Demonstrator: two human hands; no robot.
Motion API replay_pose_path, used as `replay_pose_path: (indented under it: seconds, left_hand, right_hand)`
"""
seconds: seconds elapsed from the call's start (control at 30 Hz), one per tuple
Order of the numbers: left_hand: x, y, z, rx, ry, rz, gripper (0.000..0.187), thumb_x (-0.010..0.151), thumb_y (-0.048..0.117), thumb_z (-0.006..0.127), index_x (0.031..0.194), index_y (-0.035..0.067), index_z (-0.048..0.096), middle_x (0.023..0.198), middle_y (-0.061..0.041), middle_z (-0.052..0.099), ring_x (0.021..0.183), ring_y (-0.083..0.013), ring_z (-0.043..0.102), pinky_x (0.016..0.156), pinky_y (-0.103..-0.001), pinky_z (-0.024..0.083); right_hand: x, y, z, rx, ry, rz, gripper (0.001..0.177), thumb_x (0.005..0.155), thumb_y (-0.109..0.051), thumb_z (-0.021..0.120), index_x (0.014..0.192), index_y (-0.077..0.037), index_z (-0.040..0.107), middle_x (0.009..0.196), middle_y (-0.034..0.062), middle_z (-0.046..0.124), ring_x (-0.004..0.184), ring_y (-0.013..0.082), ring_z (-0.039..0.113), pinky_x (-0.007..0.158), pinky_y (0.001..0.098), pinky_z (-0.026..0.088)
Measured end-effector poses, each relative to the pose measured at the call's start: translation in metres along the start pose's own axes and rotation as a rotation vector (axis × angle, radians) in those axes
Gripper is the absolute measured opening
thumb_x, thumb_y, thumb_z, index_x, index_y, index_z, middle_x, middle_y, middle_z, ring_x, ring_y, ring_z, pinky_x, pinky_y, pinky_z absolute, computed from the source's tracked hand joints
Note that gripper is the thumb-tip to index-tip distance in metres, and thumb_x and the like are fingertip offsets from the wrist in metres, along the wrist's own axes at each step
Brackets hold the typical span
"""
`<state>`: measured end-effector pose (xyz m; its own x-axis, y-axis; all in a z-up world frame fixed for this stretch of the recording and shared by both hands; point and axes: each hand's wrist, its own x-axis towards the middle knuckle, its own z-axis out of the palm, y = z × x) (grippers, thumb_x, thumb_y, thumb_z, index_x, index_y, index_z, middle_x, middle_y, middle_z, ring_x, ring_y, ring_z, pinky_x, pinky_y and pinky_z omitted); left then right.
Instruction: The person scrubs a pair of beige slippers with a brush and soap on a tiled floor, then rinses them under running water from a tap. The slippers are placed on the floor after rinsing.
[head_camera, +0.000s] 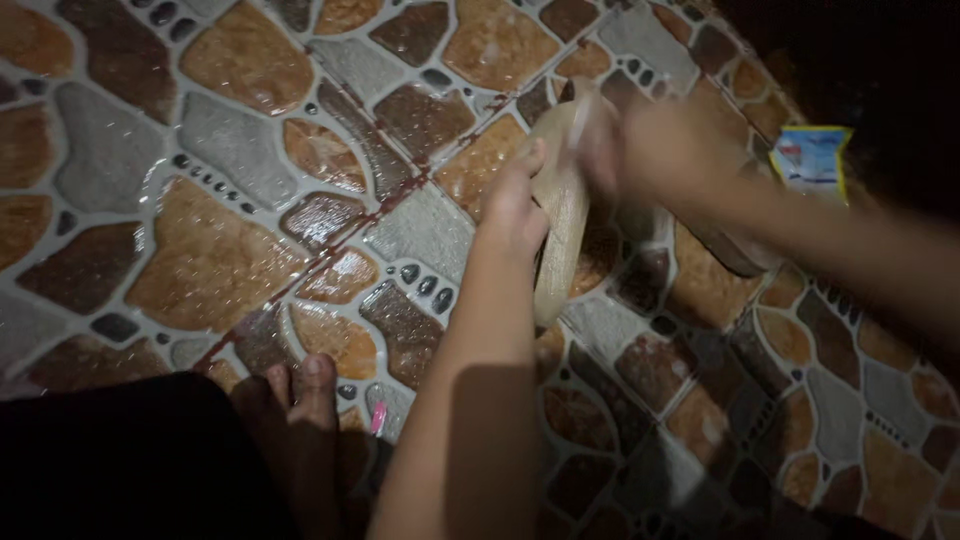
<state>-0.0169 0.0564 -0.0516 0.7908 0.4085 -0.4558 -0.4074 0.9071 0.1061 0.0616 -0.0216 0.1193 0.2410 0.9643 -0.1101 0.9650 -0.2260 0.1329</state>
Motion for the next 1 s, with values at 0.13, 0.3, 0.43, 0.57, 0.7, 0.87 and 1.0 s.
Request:
replay_pose_path:
  seconds: [0.13, 0.3, 0.43, 0.57, 0.7, 0.87, 1.0]
  left_hand:
    - [0.006, -0.006, -0.006, -0.057, -0.105, 0.003, 0.042, 0.102, 0.019, 0.059, 0.138, 0.0, 0.054, 0.124, -0.02, 0.064, 0.106, -0.0326, 0.066, 0.093, -0.047, 0.056]
    - [0.007, -0.017, -0.005, 0.031, 0.006, 0.047, 0.041, 0.1, 0.018, 0.06, 0.136, -0.002, 0.056, 0.127, -0.02, 0.067, 0.11, -0.0329, 0.069, 0.095, -0.047, 0.058]
    - [0.006, 0.004, -0.018, -0.045, -0.062, 0.024, 0.044, 0.101, 0.023, 0.059, 0.137, -0.003, 0.055, 0.127, -0.021, 0.065, 0.109, -0.0341, 0.067, 0.095, -0.049, 0.056]
    - [0.002, -0.013, -0.015, 0.057, 0.063, -0.043, 0.044, 0.1, 0.026, 0.055, 0.135, -0.001, 0.054, 0.127, -0.02, 0.065, 0.113, -0.0346, 0.065, 0.097, -0.051, 0.055]
    - [0.012, -0.014, -0.018, -0.04, -0.16, 0.057, 0.045, 0.104, 0.017, 0.055, 0.143, -0.005, 0.053, 0.134, -0.023, 0.063, 0.122, -0.0352, 0.063, 0.109, -0.049, 0.053]
    - [0.005, -0.006, -0.018, -0.108, -0.157, -0.036, 0.046, 0.102, 0.024, 0.051, 0.141, 0.0, 0.051, 0.132, -0.023, 0.062, 0.118, -0.0377, 0.063, 0.105, -0.053, 0.051]
    - [-0.004, -0.015, -0.002, 0.02, -0.101, 0.032, 0.045, 0.101, 0.019, 0.052, 0.142, 0.0, 0.052, 0.132, -0.022, 0.063, 0.117, -0.0366, 0.064, 0.103, -0.051, 0.053]
  right_hand:
    - [-0.043, -0.003, 0.012, 0.045, -0.233, 0.025, 0.038, 0.088, -0.045, 0.065, 0.08, -0.01, 0.078, 0.065, 0.0177, 0.07, 0.057, 0.0331, 0.069, 0.067, 0.049, 0.057]
    - [0.043, 0.026, -0.025, 0.181, 0.227, 0.09, 0.041, 0.107, -0.041, 0.059, 0.091, -0.007, 0.076, 0.075, 0.0196, 0.068, 0.066, 0.0368, 0.067, 0.062, 0.0513, 0.054]
    - [-0.003, -0.021, -0.011, 0.016, -0.079, 0.093, 0.044, 0.101, -0.04, 0.058, 0.109, 0.003, 0.062, 0.068, 0.021, 0.067, 0.059, 0.0381, 0.066, 0.061, 0.0521, 0.054]
    - [-0.071, -0.04, 0.001, 0.227, -0.072, 0.004, 0.035, 0.095, -0.042, 0.06, 0.089, -0.01, 0.073, 0.063, 0.0213, 0.068, 0.058, 0.0402, 0.068, 0.062, 0.0552, 0.054]
    - [-0.004, 0.006, -0.018, 0.192, 0.156, 0.194, 0.038, 0.102, -0.038, 0.061, 0.09, -0.003, 0.071, 0.072, 0.0241, 0.067, 0.062, 0.0439, 0.067, 0.059, 0.0561, 0.053]
    - [-0.067, -0.049, 0.015, 0.242, 0.055, 0.182, 0.04, 0.098, -0.036, 0.062, 0.078, -0.003, 0.07, 0.064, 0.0227, 0.064, 0.058, 0.0419, 0.067, 0.059, 0.0544, 0.055]
    - [-0.129, -0.06, 0.031, 0.308, 0.053, -0.039, 0.034, 0.092, -0.041, 0.059, 0.092, -0.012, 0.078, 0.057, 0.0218, 0.066, 0.05, 0.0429, 0.066, 0.055, 0.0562, 0.054]
